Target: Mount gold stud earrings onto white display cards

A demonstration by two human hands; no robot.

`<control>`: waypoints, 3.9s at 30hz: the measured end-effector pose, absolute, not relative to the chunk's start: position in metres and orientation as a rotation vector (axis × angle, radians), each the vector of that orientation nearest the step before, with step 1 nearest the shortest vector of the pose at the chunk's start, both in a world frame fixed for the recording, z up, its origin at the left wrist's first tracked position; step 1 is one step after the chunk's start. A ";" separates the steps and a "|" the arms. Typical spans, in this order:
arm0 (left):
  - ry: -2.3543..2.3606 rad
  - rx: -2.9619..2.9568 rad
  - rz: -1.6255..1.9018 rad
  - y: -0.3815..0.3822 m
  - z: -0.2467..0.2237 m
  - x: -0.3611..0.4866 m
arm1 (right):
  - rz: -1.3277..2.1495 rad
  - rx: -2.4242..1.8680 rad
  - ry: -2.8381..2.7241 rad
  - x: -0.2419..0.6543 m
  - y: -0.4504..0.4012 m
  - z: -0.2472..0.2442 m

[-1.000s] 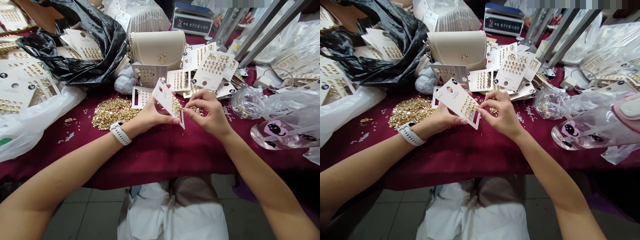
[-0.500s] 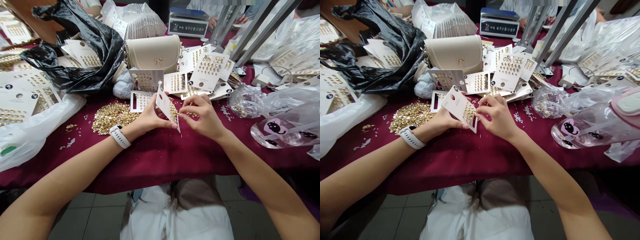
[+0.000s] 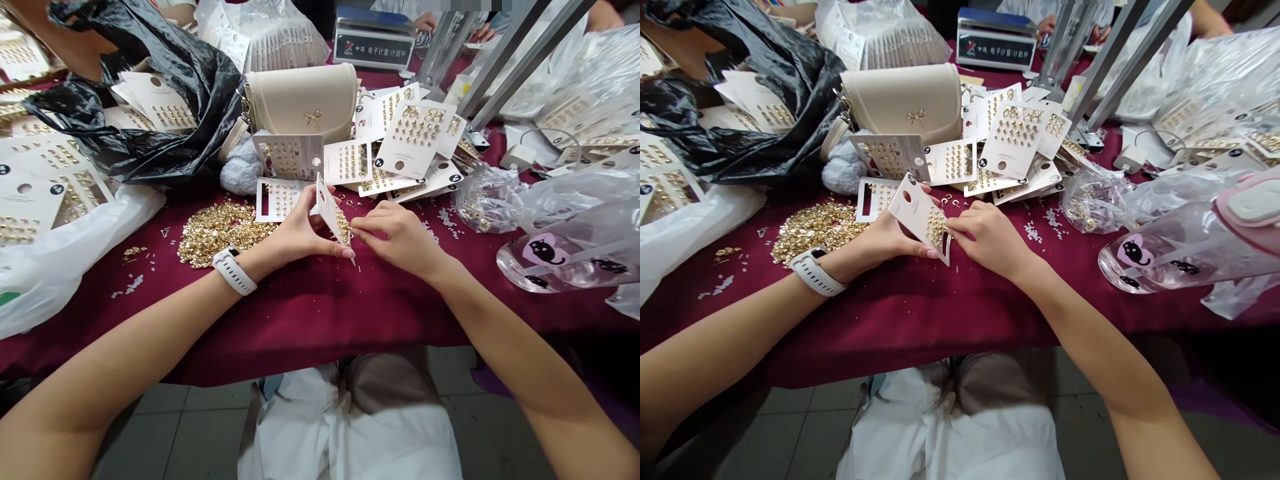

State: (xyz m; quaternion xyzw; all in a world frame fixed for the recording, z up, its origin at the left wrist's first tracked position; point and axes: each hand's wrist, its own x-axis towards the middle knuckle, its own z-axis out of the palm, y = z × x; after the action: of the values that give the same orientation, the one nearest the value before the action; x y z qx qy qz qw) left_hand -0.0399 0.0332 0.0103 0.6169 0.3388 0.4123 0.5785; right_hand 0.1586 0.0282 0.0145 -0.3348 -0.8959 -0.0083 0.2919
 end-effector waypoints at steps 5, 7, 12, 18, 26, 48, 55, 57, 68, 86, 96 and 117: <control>0.824 1.489 0.972 0.033 0.009 -0.041 | -0.096 -0.775 -2.407 0.156 0.028 0.016; 0.827 1.498 0.973 0.032 0.010 -0.041 | -0.119 -0.768 -2.418 0.156 0.028 0.015; 0.824 1.507 0.962 0.031 0.011 -0.040 | -0.218 -0.723 -2.443 0.156 0.029 0.013; 0.813 1.574 0.945 0.033 0.009 -0.042 | -0.335 -0.727 -2.521 0.156 0.027 0.011; 0.798 1.553 0.960 0.032 0.009 -0.041 | -0.181 -0.903 -2.527 0.154 0.027 0.005; 0.601 1.037 0.974 0.025 0.020 -0.047 | 0.486 -1.013 -1.972 0.148 0.011 0.027; 0.477 1.054 0.987 0.027 0.014 -0.043 | 0.516 -0.971 -1.989 0.140 0.004 0.022; 0.457 1.077 0.953 0.027 0.012 -0.043 | 0.488 -0.944 -1.988 0.139 0.003 0.020; 0.452 1.126 0.926 0.029 0.010 -0.043 | 0.150 -0.882 -2.093 0.141 0.001 0.022; 0.489 1.136 0.924 0.027 0.004 -0.037 | 0.042 -0.950 -2.025 0.124 -0.002 0.010; 0.503 1.112 0.953 0.029 0.002 -0.038 | -0.118 -0.871 -2.019 0.120 0.002 0.006; 0.515 1.177 0.994 0.032 -0.001 -0.038 | 0.007 -0.809 -1.930 0.113 0.006 -0.005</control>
State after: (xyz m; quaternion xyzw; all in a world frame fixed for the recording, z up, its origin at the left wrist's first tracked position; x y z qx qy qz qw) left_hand -0.0382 0.0319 -0.0007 0.5257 0.2302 0.4442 0.6880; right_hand 0.1132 0.0064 -0.0049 -0.3347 -0.7983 0.0028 0.5007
